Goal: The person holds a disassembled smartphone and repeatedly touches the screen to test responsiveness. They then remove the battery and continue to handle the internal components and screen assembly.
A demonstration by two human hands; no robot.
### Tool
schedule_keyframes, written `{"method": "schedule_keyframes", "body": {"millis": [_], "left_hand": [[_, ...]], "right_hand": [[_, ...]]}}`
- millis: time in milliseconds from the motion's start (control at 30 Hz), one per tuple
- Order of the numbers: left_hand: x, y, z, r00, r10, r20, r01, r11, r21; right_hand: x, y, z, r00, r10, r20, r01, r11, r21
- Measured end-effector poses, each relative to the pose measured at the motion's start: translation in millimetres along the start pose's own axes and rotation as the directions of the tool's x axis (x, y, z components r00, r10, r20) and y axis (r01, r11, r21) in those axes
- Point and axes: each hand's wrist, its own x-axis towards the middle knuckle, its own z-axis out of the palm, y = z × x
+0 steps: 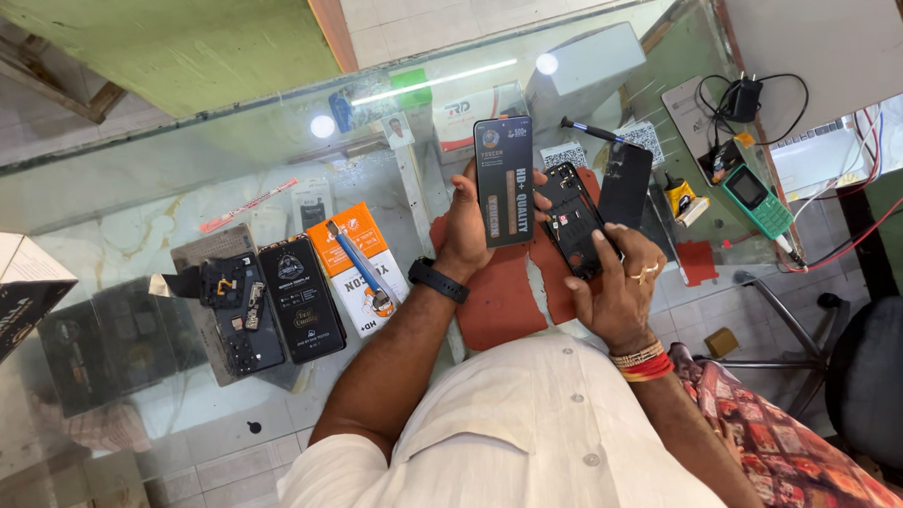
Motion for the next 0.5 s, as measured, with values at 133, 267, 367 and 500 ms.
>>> {"method": "schedule_keyframes", "body": {"millis": [133,267,367,500], "left_hand": [[1.6,1.0,-0.2,1.000,-0.004,-0.012,0.004,1.000,-0.001],[0.4,3.3,2.7,1.000,-0.003,-0.007,0.003,1.000,0.020],[0.2,2.2,3.5,1.000,-0.006,-0.008,0.006,1.000,0.002],[0.5,1.5,2.2,1.000,-0.005,-0.004,0.005,1.000,0.003]], "right_hand": [[4.9,0.1,-0.6,0.999,0.032,-0.018,-0.032,0.999,0.031],[8.6,-0.3,-1.2,0.998,0.053,-0.031,-0.051,0.997,0.054],[7.8,1.1,-0.9,0.994,0.094,-0.054,-0.089,0.992,0.085],[7.6,0.8,-1.0,0.988,0.136,-0.074,-0.129,0.988,0.086]]}}
